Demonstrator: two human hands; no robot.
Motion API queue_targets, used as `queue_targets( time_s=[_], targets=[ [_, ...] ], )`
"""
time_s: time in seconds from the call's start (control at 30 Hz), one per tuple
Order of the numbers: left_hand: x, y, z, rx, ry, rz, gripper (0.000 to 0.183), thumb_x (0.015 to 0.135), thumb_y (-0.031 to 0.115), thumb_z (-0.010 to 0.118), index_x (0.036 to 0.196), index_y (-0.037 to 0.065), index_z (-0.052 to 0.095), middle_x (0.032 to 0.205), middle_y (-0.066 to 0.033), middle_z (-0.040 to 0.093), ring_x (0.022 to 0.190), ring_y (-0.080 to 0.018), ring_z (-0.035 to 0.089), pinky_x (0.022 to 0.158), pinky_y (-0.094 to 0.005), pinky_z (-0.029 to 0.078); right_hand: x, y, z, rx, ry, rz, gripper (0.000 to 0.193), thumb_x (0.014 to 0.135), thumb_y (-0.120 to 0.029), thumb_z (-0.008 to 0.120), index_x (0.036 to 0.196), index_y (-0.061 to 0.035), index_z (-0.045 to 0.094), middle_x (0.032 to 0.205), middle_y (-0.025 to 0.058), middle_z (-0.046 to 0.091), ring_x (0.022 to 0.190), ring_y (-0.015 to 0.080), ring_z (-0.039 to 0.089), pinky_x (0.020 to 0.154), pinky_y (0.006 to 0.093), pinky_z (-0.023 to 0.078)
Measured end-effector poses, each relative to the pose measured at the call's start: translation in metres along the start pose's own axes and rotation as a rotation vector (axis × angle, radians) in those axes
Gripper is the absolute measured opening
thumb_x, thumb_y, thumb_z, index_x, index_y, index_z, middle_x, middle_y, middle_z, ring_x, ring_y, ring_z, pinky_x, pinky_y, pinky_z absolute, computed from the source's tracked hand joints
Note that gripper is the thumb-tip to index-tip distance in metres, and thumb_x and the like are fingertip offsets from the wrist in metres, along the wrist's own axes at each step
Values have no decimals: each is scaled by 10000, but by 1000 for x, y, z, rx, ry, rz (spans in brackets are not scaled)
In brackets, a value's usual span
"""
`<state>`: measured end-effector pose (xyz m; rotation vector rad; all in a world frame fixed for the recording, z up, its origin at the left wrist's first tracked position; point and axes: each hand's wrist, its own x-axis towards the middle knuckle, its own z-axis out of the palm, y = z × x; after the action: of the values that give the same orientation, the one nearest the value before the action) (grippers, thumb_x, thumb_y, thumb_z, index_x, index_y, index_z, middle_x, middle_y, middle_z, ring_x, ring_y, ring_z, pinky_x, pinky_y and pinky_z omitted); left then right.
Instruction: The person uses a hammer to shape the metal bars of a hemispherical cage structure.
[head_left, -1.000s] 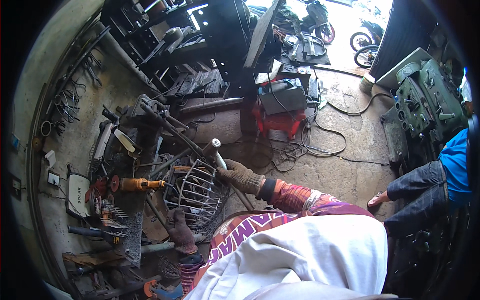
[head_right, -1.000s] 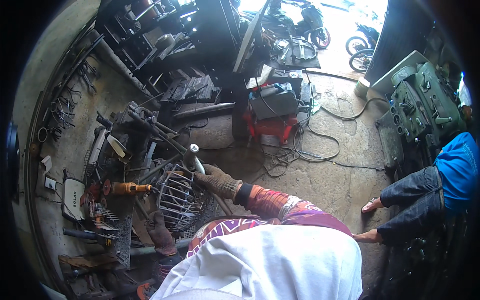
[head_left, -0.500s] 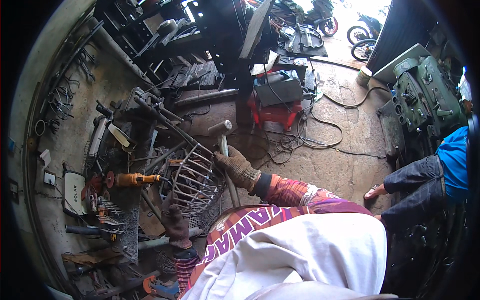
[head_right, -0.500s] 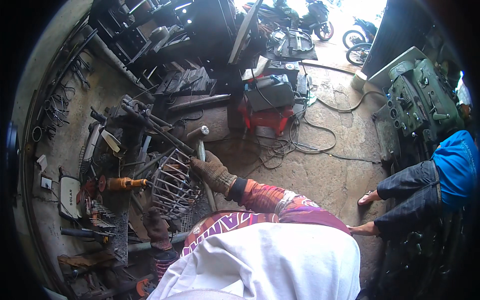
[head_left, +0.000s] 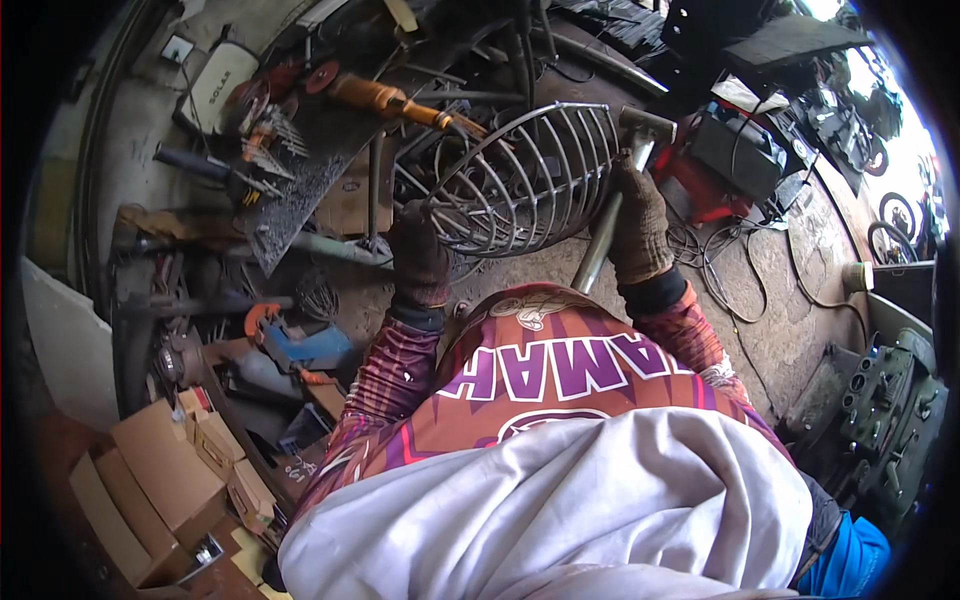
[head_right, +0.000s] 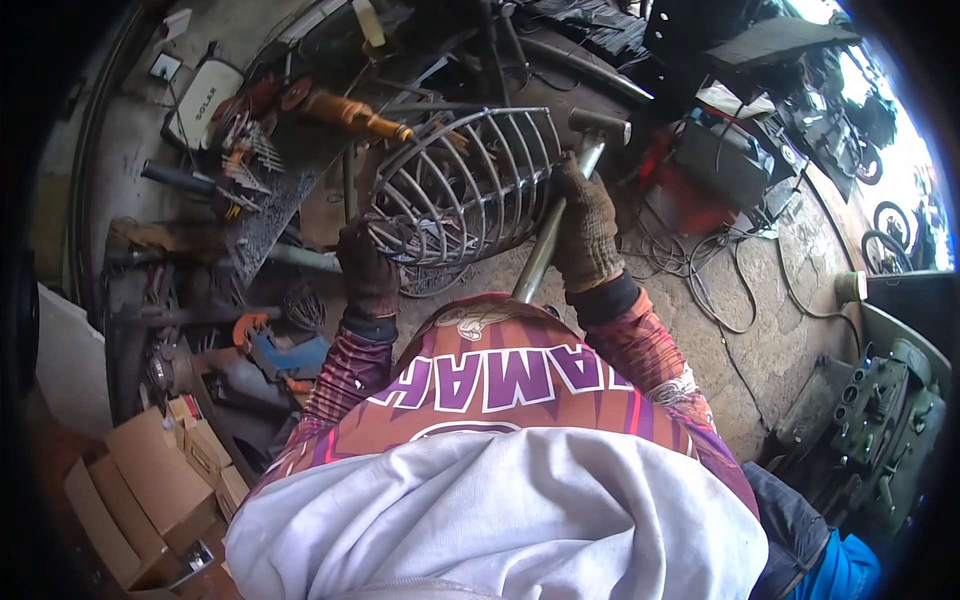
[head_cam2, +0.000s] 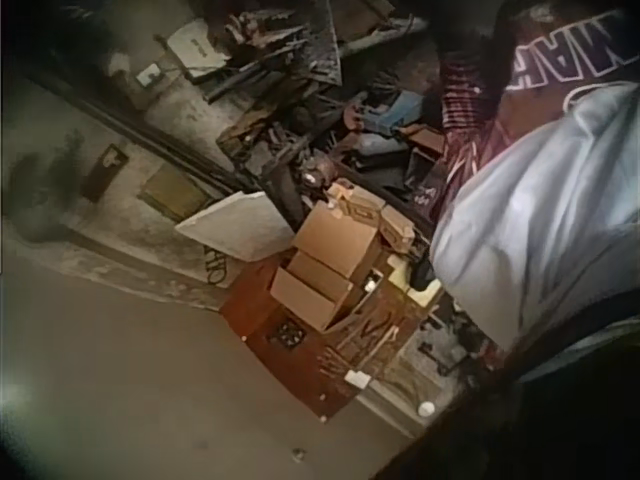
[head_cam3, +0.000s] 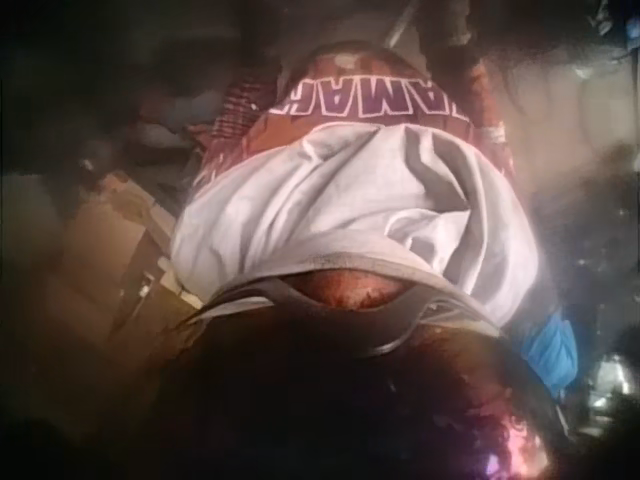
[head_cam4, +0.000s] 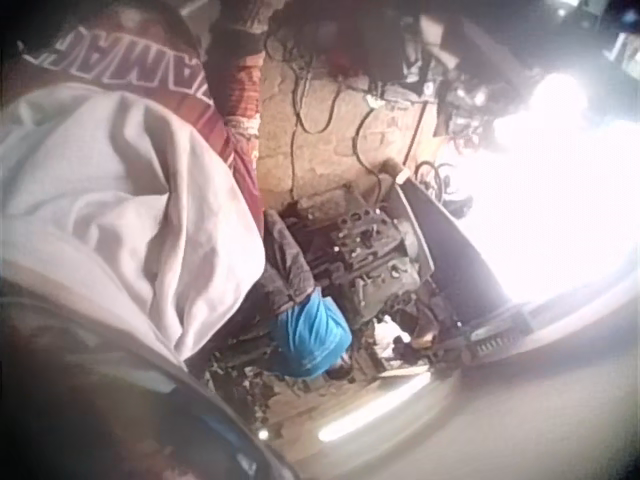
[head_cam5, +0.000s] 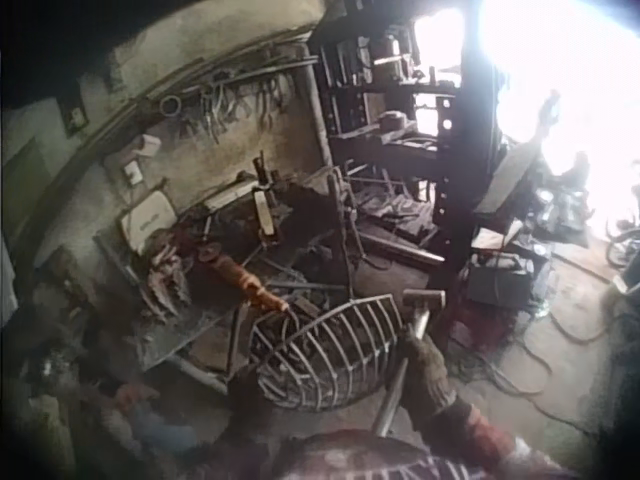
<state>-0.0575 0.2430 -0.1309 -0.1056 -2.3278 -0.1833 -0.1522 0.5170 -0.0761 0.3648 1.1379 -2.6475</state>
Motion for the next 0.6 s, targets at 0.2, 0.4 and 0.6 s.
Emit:
queue_targets(
  time_s=[0.2, 0.4, 0.6],
  targets=[
    [-15, -26, -4, 59, -191, -241, 287, 925, 144, 579, 1176, 31, 497, 1018, -147, 557, 930, -323, 585, 777, -421, 479, 10, 29, 13, -12, -24, 59, 270, 887, -259, 645, 1085, -82, 594, 846, 6, 584, 730, 123, 577, 665, 276, 490],
    [-26, -62, -22, 77, 46, 1, 330, 932, 117, 562, 1234, 7, 487, 1147, -186, 558, 1042, -334, 584, 848, -445, 479, 12, 58, 39, -80, -24, 6, 288, 881, -290, 654, 1050, -63, 600, 827, 13, 590, 697, 124, 583, 633, 271, 497],
    [3, -82, -77, -387, -384, -293, 446, 972, 159, 547, 1366, -25, 448, 1266, -171, 565, 1122, -282, 577, 960, -406, 461, -8, 64, 72, -272, 4, -30, 259, 888, -319, 657, 909, -70, 586, 696, 28, 566, 558, 139, 550, 523, 275, 476]
  ],
)
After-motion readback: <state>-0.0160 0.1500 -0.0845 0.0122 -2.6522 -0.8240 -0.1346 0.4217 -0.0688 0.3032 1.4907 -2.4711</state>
